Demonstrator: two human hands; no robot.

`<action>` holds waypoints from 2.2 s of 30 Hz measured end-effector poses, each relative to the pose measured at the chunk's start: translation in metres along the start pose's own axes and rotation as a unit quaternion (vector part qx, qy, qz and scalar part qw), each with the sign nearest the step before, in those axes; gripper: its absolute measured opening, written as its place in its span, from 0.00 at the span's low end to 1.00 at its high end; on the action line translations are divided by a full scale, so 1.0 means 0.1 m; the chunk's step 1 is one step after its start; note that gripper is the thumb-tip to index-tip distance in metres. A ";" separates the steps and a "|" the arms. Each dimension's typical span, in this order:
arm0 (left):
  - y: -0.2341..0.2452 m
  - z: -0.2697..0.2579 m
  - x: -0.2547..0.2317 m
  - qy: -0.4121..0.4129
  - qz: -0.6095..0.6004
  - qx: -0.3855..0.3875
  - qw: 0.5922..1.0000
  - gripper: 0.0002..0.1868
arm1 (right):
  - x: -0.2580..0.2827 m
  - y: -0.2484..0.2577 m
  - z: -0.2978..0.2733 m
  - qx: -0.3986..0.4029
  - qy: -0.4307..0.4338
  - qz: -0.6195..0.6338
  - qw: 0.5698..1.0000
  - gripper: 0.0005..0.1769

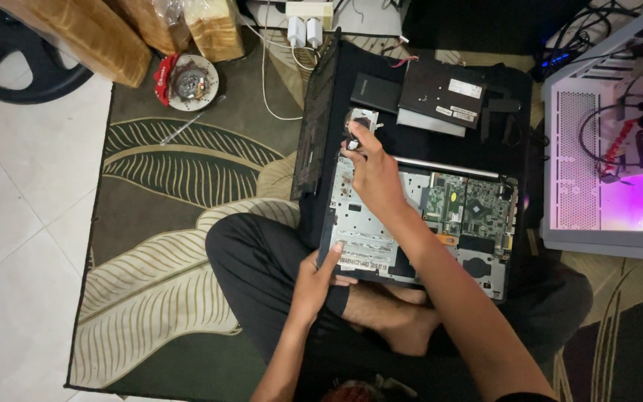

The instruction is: The person is sitting on the floor repairing a disassembled laptop. They use a screwdriver to tighten screws on the motherboard and casing, and a plastic pry tool to adjust internal components. The person handles the laptop chassis and various small parts while working.

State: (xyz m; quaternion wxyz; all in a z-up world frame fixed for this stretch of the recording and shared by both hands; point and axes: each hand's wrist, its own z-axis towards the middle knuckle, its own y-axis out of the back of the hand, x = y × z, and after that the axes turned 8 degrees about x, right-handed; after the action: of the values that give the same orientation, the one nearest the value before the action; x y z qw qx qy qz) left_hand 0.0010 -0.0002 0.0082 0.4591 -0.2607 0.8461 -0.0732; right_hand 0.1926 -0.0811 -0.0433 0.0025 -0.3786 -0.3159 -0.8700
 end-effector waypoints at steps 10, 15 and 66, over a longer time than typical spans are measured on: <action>0.03 0.05 0.10 -0.019 0.011 0.003 1.000 0.19 | 0.07 0.07 0.04 0.018 -0.008 -0.040 0.999 0.32; -0.03 -0.04 -0.06 0.001 0.000 -0.008 1.000 0.19 | 0.54 0.51 0.10 -0.063 -0.074 0.194 0.976 0.45; -0.85 0.66 -0.23 -0.386 0.358 0.081 0.846 0.04 | -0.11 1.66 -0.89 -0.029 -0.177 -0.015 0.984 0.07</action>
State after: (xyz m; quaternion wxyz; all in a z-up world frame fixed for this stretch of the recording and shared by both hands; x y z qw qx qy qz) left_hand 0.0967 -0.0536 0.0189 0.7624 0.0913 0.6264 0.1341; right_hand 0.1826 -0.2655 -0.0053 -0.0775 -0.5215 -0.2917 -0.7981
